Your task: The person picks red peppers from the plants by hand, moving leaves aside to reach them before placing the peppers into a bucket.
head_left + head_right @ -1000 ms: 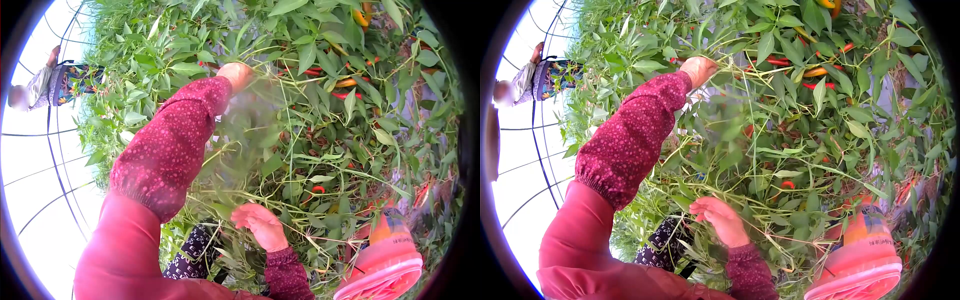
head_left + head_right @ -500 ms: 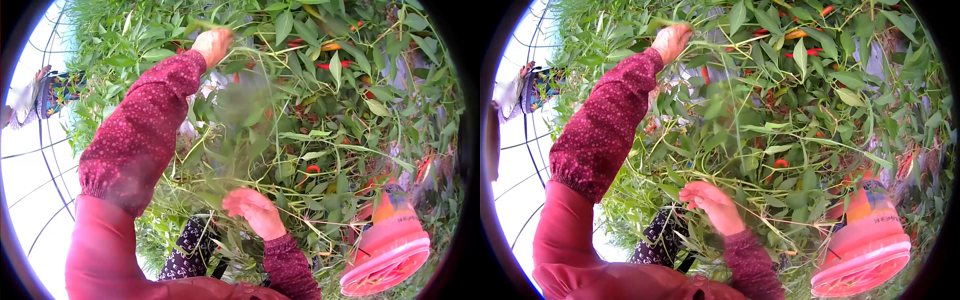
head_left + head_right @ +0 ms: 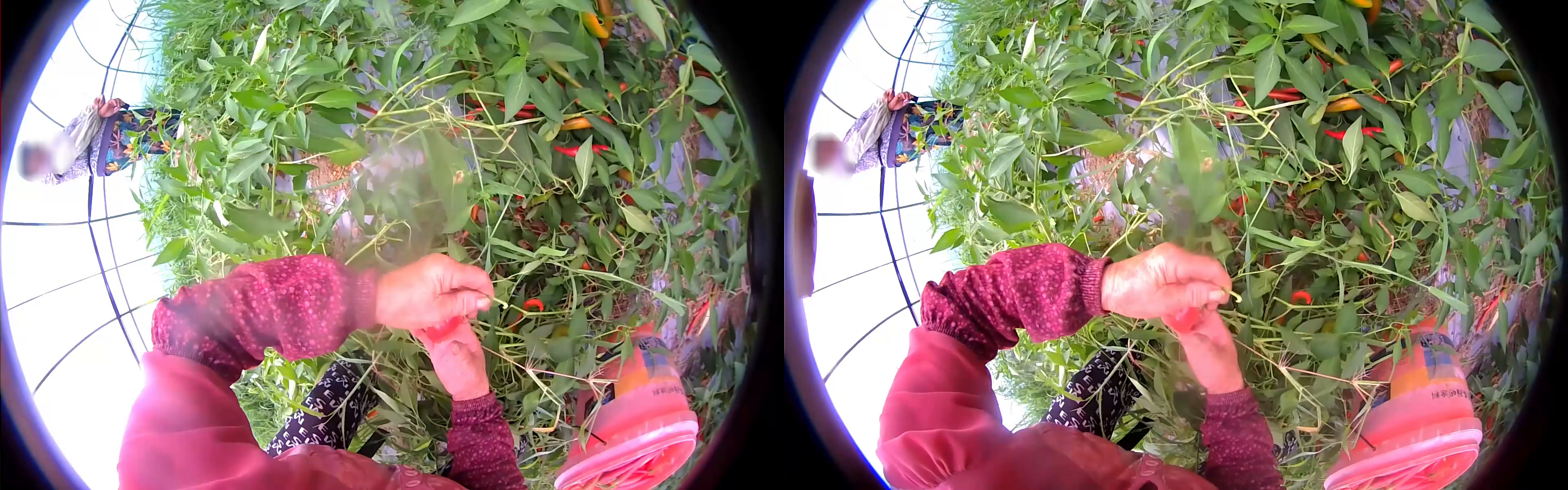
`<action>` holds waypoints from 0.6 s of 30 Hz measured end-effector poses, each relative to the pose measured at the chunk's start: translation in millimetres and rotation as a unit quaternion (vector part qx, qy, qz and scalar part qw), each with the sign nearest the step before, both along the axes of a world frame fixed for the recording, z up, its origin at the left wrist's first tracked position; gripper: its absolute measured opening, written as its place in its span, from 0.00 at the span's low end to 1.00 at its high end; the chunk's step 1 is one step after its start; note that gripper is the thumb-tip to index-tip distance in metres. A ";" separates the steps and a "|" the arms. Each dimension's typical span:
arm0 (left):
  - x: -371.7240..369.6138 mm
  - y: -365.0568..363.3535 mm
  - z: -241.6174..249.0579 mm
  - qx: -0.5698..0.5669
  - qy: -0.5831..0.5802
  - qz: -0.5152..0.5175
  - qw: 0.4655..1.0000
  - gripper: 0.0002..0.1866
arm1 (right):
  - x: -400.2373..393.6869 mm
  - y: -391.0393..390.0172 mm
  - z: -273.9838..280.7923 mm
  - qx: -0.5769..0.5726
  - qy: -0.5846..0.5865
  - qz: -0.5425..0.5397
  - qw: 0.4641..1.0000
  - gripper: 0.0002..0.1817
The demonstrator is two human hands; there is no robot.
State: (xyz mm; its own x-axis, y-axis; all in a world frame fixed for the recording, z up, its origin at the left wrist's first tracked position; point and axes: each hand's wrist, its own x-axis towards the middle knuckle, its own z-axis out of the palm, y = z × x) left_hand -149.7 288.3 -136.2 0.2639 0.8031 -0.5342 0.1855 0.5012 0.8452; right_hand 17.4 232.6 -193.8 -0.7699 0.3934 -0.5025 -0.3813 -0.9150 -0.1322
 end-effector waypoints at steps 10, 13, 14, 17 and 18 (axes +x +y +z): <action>-224.4 60.6 -79.1 -0.173 0.326 -0.041 0.929 0.12 | 8.0 -10.7 -15.2 -0.026 0.057 0.008 0.998 0.14; -277.3 31.6 -88.4 -0.187 0.603 -0.205 0.748 0.15 | 6.4 -14.7 -19.9 0.018 0.052 0.001 0.998 0.13; -306.7 17.3 -97.6 -0.196 0.648 -0.364 0.640 0.18 | 8.5 -16.4 -22.3 0.038 0.035 0.033 0.998 0.16; -313.4 -5.1 -103.9 -0.200 0.711 -0.350 0.576 0.24 | 12.0 -16.1 -23.8 0.042 -0.004 0.074 0.996 0.22; -316.5 -1.2 -104.3 -0.256 0.686 -0.308 0.608 0.25 | 11.6 -12.5 -19.5 0.006 -0.028 0.086 0.996 0.23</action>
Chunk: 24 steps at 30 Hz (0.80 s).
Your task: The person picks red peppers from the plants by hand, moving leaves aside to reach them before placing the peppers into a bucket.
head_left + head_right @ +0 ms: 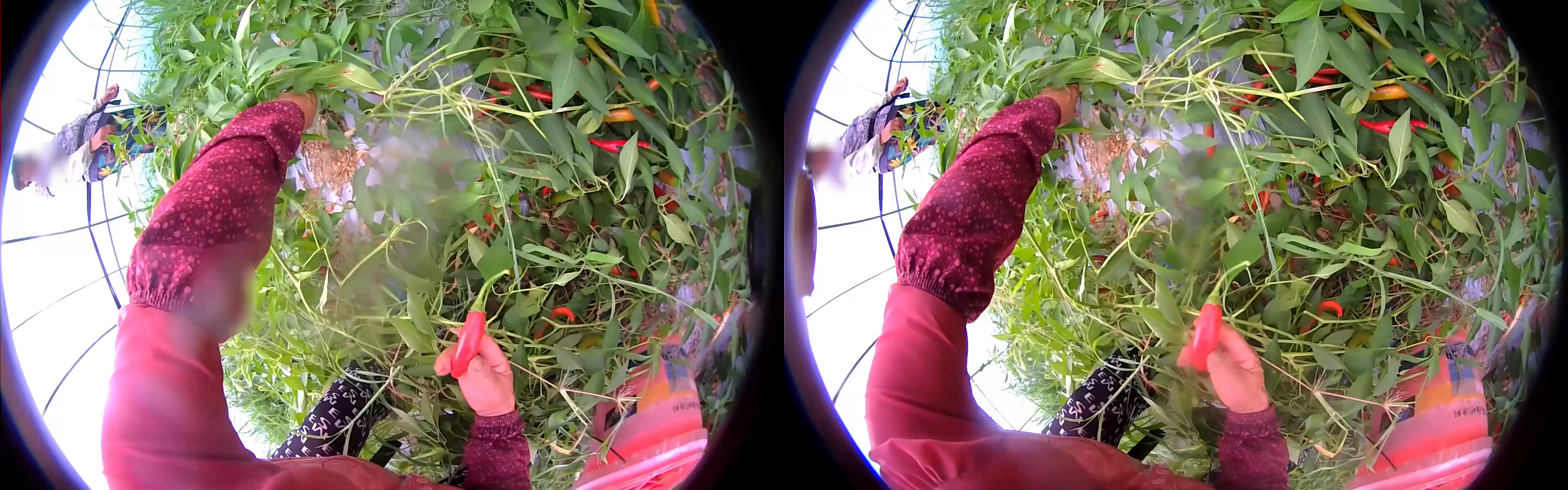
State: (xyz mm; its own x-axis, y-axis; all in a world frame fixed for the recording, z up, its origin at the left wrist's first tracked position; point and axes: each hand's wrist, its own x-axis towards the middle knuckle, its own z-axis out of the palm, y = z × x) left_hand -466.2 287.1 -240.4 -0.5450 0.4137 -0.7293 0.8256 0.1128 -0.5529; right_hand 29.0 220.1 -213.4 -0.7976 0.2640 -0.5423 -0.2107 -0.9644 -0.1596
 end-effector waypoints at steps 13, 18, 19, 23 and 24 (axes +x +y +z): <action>-14.4 23.3 -81.1 0.284 -0.071 0.129 0.948 0.22 | -7.6 -2.3 -8.6 -0.038 0.002 -0.018 0.999 0.19; -25.0 9.0 -53.8 0.306 -0.111 0.192 0.926 0.23 | -4.3 -4.6 -16.5 -0.046 0.035 -0.021 0.998 0.22; -26.7 5.4 -46.1 0.311 -0.124 0.215 0.917 0.23 | -5.0 -4.4 -16.5 -0.044 0.032 -0.025 0.998 0.22; -23.5 1.0 -20.3 0.335 -0.179 0.309 0.872 0.23 | -4.3 -4.9 -17.0 -0.026 0.021 -0.022 0.999 0.22; -18.4 -4.8 -14.5 0.343 -0.186 0.326 0.861 0.23 | -4.7 -3.9 -16.1 -0.026 0.024 -0.023 0.999 0.22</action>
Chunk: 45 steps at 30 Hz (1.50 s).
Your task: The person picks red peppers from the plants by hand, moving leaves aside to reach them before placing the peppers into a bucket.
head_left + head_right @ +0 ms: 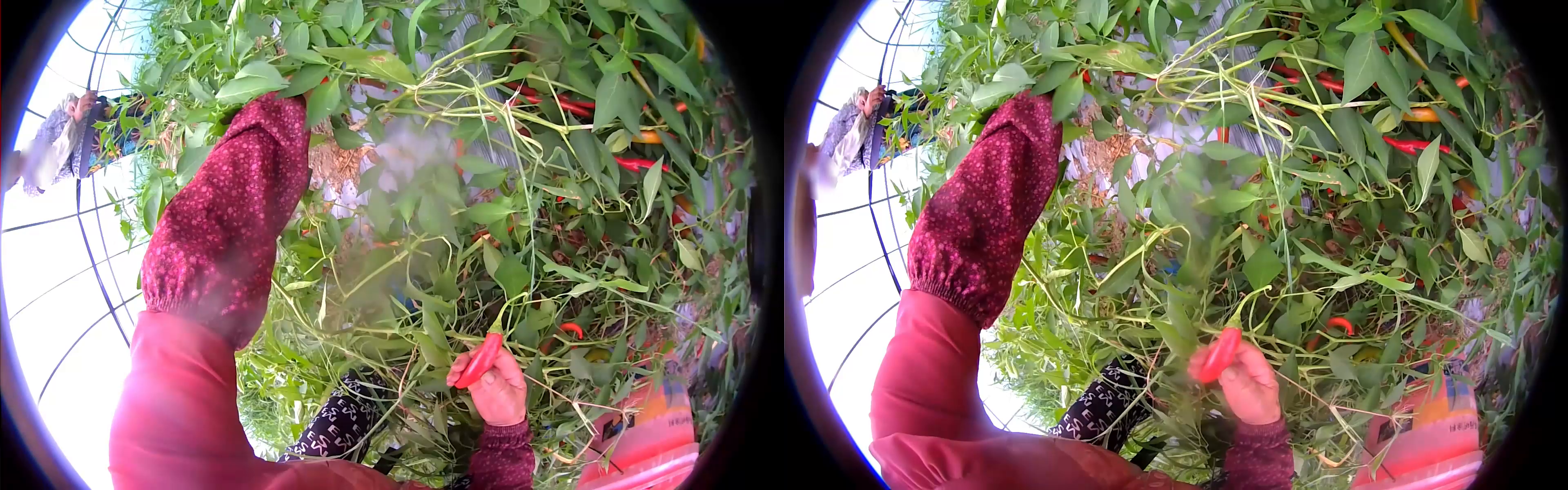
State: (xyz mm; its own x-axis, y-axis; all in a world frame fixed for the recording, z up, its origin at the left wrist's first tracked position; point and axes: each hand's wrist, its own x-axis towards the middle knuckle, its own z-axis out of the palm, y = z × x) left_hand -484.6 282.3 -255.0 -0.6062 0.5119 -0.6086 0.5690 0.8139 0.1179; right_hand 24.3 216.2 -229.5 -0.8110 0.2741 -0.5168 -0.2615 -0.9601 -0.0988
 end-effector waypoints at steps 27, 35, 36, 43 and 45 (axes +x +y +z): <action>41.0 -19.7 -45.3 0.214 -0.142 0.053 0.965 0.23 | -1.7 -1.8 4.3 0.020 -0.034 0.007 0.999 0.22; 44.3 -8.0 -56.5 0.202 -0.118 0.003 0.972 0.24 | -1.9 -2.4 5.2 -0.010 -0.014 -0.008 1.000 0.21; 43.0 -4.2 -57.5 0.191 -0.106 -0.020 0.976 0.24 | -0.5 -3.9 4.5 -0.018 -0.016 -0.011 1.000 0.21; 34.9 4.0 -10.6 -0.010 0.192 -0.369 0.910 0.24 | 2.7 -3.4 7.2 -0.027 -0.003 -0.013 1.000 0.21; 48.3 16.7 5.9 -0.064 0.171 -0.372 0.910 0.26 | -0.7 1.2 9.6 -0.019 -0.036 -0.011 0.999 0.20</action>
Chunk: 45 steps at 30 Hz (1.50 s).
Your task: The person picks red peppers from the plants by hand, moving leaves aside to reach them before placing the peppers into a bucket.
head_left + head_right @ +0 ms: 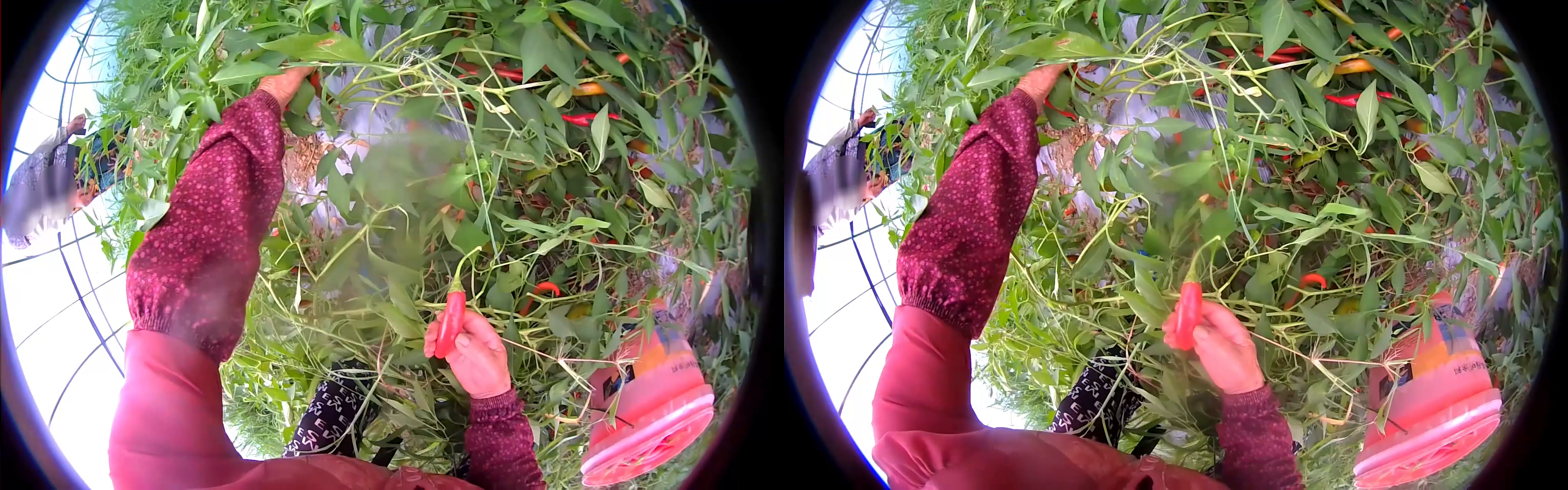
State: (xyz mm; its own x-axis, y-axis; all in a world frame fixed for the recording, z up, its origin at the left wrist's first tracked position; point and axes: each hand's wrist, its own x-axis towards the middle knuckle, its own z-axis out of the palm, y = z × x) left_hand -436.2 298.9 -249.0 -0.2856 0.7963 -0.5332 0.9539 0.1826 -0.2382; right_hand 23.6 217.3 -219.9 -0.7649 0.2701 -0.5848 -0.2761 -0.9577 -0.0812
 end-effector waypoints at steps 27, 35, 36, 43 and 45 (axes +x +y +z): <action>99.5 -33.8 162.3 0.170 -0.467 0.671 0.549 0.14 | 7.4 6.5 -1.5 -0.123 0.135 -0.064 0.981 0.24; 249.8 -46.2 167.1 0.056 -0.500 0.547 0.669 0.27 | 5.7 10.5 3.6 -0.099 0.143 -0.086 0.981 0.23; 266.8 -40.5 162.8 0.025 -0.536 0.561 0.630 0.26 | 4.0 11.8 6.5 -0.099 0.142 -0.083 0.981 0.23; 323.0 -39.3 90.7 0.001 -0.578 0.411 0.705 0.10 | 0.6 9.4 17.4 -0.044 0.087 -0.078 0.992 0.30; 316.1 -25.6 88.6 -0.074 -0.569 0.316 0.756 0.10 | 7.0 7.6 7.5 -0.063 0.093 -0.043 0.993 0.29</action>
State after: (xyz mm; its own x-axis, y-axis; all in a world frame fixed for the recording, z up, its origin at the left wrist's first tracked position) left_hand -120.2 273.4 -160.5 0.1268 0.6004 -0.7896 0.2902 0.7388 0.6083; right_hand 30.6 224.9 -212.4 -0.8396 0.2729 -0.4696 -0.3567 -0.9291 0.0978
